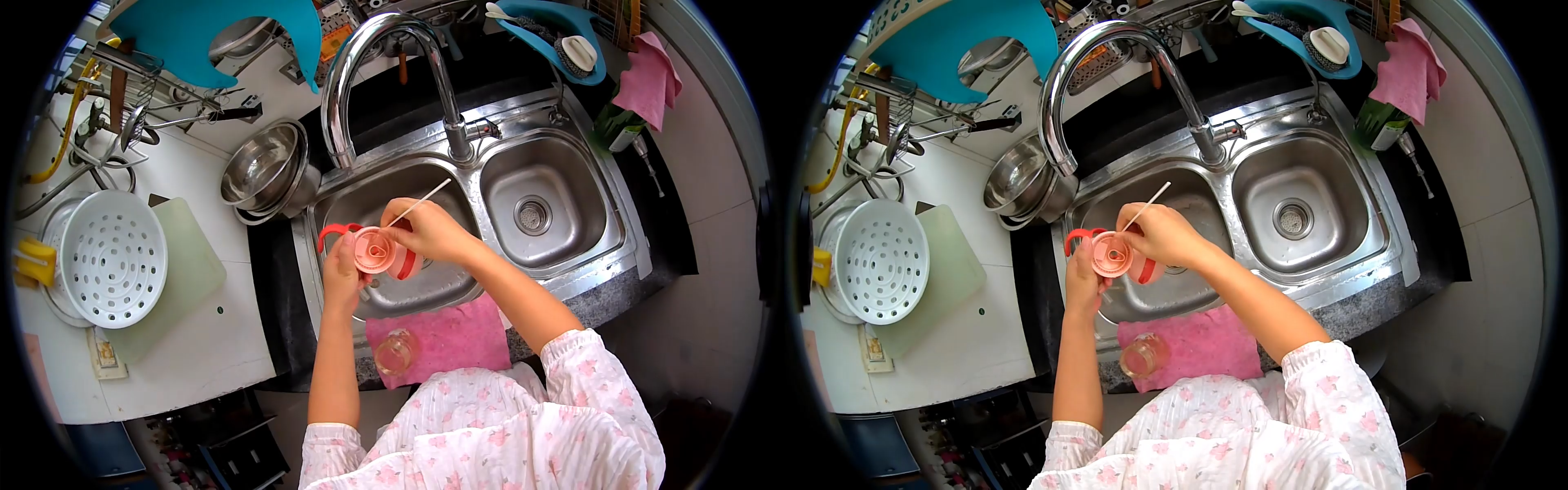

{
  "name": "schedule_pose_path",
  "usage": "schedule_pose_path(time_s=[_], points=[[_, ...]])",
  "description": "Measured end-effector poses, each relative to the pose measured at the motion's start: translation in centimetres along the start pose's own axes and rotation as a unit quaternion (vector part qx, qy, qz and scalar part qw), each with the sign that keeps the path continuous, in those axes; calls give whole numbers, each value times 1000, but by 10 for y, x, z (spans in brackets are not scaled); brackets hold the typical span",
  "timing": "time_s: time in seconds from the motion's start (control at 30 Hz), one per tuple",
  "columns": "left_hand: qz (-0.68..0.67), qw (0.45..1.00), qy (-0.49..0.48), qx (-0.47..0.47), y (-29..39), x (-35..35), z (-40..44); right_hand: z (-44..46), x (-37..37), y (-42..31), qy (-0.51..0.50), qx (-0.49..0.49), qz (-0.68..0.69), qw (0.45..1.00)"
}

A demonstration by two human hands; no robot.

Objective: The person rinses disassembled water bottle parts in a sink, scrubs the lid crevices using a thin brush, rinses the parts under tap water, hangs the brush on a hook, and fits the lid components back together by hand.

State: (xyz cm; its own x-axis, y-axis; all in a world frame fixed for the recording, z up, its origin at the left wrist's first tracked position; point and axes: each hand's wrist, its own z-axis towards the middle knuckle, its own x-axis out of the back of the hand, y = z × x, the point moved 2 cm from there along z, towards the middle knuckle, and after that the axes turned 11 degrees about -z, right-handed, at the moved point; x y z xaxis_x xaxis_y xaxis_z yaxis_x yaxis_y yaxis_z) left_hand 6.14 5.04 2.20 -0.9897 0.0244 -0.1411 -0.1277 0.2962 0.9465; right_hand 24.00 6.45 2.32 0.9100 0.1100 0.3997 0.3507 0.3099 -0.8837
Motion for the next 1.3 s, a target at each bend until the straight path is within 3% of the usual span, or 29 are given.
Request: schedule_pose_path(time_s=[0.13,0.43,0.7,1.0,1.1,1.3], points=[[-10,999,-29,35,2,-1,2,1,-3,0,-13,97,-24,995],[-31,991,-50,120,0,-2,4,-6,-2,-2,19,122,-10,992],[-79,987,-83,115,-1,-6,5,-19,0,-21,90,166,-86,978],[-87,986,-103,96,-1,-12,7,-16,-6,-22,143,154,-69,975],[-81,987,-103,88,-2,-9,9,-17,-4,-20,99,135,-17,986],[-74,988,-112,82,-6,-4,14,-17,-6,-20,121,111,-8,986]])
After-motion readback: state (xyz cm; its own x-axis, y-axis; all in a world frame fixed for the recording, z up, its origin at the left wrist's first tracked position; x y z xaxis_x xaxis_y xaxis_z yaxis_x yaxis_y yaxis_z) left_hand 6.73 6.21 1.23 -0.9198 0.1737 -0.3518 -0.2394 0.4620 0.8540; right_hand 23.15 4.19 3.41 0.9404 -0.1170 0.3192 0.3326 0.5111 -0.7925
